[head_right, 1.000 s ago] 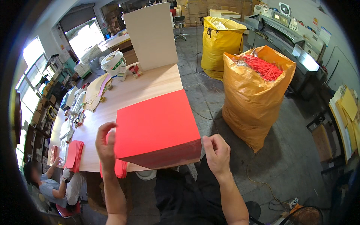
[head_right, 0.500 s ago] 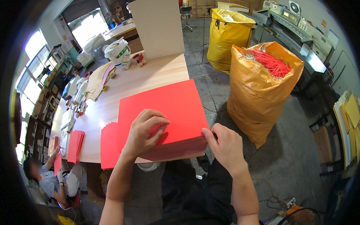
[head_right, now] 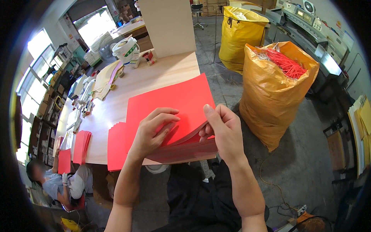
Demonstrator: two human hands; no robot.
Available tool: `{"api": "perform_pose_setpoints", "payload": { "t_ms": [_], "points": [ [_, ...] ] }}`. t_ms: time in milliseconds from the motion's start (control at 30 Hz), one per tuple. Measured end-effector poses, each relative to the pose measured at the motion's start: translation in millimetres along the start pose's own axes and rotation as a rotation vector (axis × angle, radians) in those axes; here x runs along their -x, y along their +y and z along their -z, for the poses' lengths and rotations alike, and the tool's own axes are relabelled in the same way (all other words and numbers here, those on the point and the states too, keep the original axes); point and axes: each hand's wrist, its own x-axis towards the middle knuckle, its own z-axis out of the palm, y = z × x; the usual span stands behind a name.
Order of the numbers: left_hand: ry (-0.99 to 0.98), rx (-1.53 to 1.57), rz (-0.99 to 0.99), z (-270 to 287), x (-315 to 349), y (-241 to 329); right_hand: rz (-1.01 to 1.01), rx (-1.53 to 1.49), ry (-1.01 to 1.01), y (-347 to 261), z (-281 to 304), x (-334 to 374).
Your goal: The person counts red paper sheets by hand from a large stack and places the smaller groups onto a separate pile on the table.
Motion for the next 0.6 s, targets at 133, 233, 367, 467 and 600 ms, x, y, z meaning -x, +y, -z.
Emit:
{"api": "perform_pose_setpoints", "payload": {
  "t_ms": [133, 233, 367, 467, 600],
  "points": [
    [-0.060, 0.016, 0.027, 3, 1, -5, 0.527, 0.809, -0.008, 7, 4, -5],
    [-0.076, 0.071, -0.013, 8, 1, -4, -0.040, 0.035, -0.072, -7, 7, -9],
    [-0.063, 0.085, -0.084, 10, 1, 3, -0.089, -0.141, -0.117, -7, 12, -11],
    [-0.050, 0.083, -0.090, 9, 2, -3, -0.069, -0.133, -0.119, -7, 9, -13],
    [-0.054, 0.077, -0.098, 10, 3, -11, -0.045, -0.133, -0.125, -5, 9, -14]
  ]
}}
